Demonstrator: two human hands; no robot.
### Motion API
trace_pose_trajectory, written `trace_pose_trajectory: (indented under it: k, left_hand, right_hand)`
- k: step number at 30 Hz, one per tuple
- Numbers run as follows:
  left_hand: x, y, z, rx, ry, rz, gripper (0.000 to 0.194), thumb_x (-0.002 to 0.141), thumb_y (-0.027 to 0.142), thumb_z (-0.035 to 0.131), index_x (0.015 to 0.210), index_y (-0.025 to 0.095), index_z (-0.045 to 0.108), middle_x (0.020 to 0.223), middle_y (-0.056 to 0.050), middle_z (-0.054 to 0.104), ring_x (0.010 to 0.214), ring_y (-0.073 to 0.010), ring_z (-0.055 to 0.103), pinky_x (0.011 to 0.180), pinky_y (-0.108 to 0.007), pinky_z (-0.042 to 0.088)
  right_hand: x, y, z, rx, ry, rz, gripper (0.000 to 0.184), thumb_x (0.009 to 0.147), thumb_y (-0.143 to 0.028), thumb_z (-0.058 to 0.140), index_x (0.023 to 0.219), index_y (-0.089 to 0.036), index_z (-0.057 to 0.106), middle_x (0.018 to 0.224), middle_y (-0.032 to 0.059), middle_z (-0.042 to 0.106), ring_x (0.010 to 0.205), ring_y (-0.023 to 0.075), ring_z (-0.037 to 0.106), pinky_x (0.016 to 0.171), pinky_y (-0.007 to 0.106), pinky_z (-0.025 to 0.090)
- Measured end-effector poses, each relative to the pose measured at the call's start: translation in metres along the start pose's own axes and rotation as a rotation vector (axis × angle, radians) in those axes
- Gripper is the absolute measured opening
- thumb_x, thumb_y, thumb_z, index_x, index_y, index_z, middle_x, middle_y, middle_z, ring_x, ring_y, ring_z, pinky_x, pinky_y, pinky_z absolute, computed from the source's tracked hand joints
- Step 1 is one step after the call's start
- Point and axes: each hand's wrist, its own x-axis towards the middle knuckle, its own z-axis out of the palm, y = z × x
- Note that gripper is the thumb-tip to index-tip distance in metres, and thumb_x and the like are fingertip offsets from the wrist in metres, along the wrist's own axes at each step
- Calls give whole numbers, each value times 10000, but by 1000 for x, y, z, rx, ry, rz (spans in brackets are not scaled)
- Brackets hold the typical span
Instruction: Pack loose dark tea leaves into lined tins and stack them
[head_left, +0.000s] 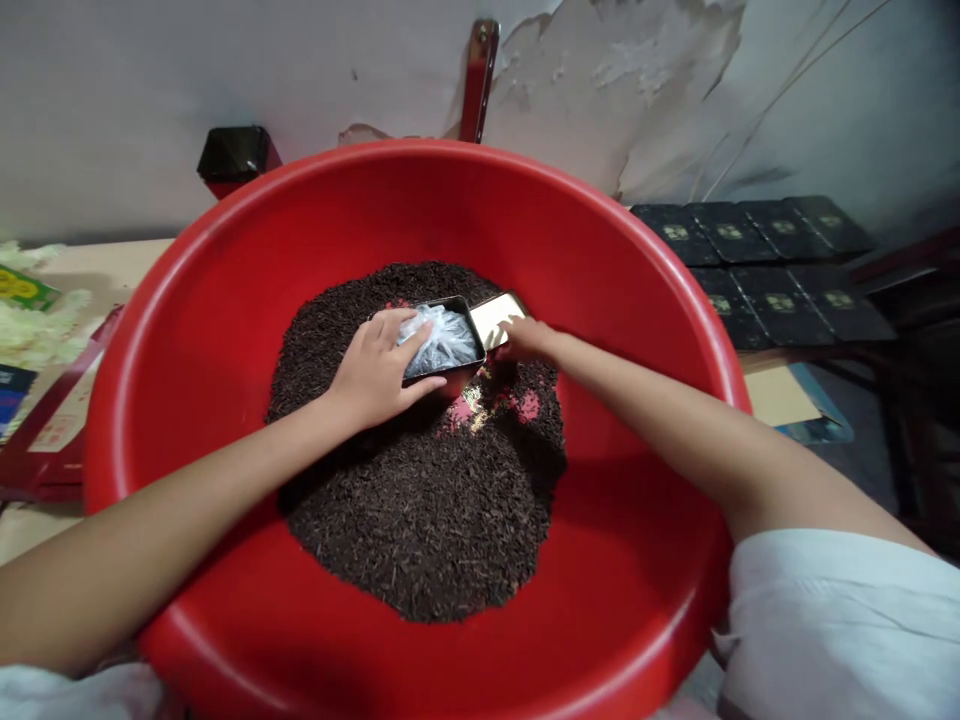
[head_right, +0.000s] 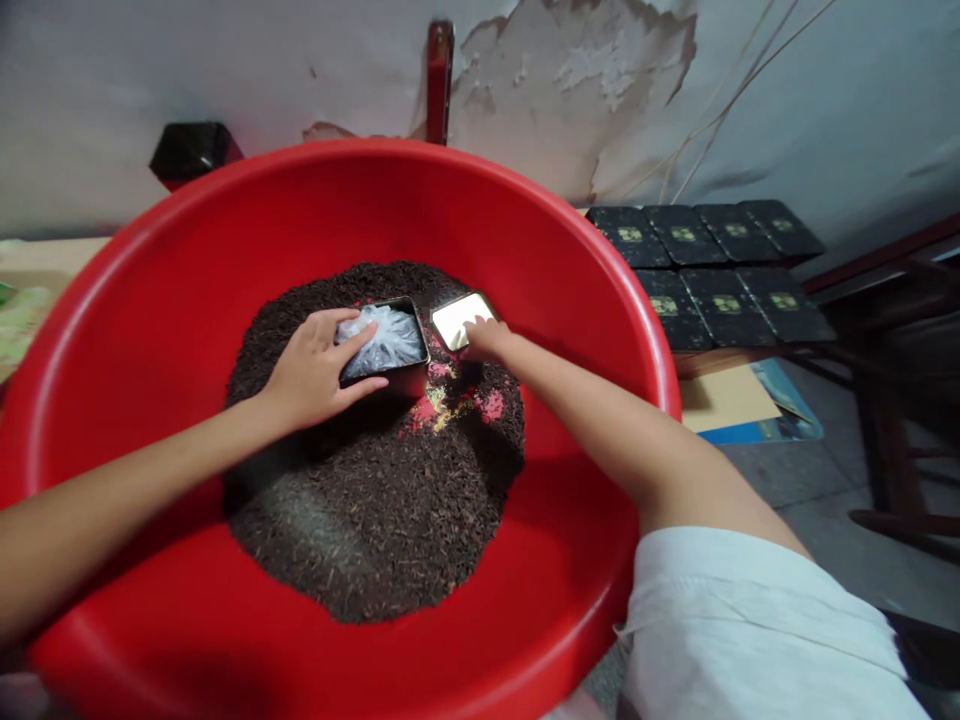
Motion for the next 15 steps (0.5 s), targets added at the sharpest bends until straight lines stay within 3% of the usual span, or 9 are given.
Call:
trace_pose_trajectory:
  k: [3,7,10,15]
  left_hand:
    - [-1,-2,2,-7,23,30,589,802,512,624,1253,143,541,1262,-182,521,1197,-349,455,1059,-547,327]
    - [1,-2,0,-18,2,22,679,791,486,648,1327,112,463,1231,-174,572,1162,-319,519,1090,-514,315]
    - [3,-5,-3,-64,7,-28,810,725,488,717,1368,106,406,1231,-168,596,1140,-315,552,1074,-476,351]
    - [5,-11,-4,-121,19,-31,655,676,523,749,1179,141,575,1170,-146,643,1103,-322,580,1048,-495,363]
  right_hand:
    - [-6,-11,25,-85,-83,22,442,808,-263,637,1184,-53,542,1251,278,534,1159,388,534,915,513,443]
    - [-5,-12,27,-141,-128,-59,316,941,-203,371,1147,-58,563,1182,245,584,1159,329,543,946,452,410]
    - [-4,-10,27,-152,-160,-100,341,904,-228,470,1198,-64,524,1228,245,559,1172,322,531,920,410,425]
    - [-6,-19,28,-114,-181,-119,287,890,-195,488,1142,-83,568,1193,221,599,1136,309,561,927,404,415]
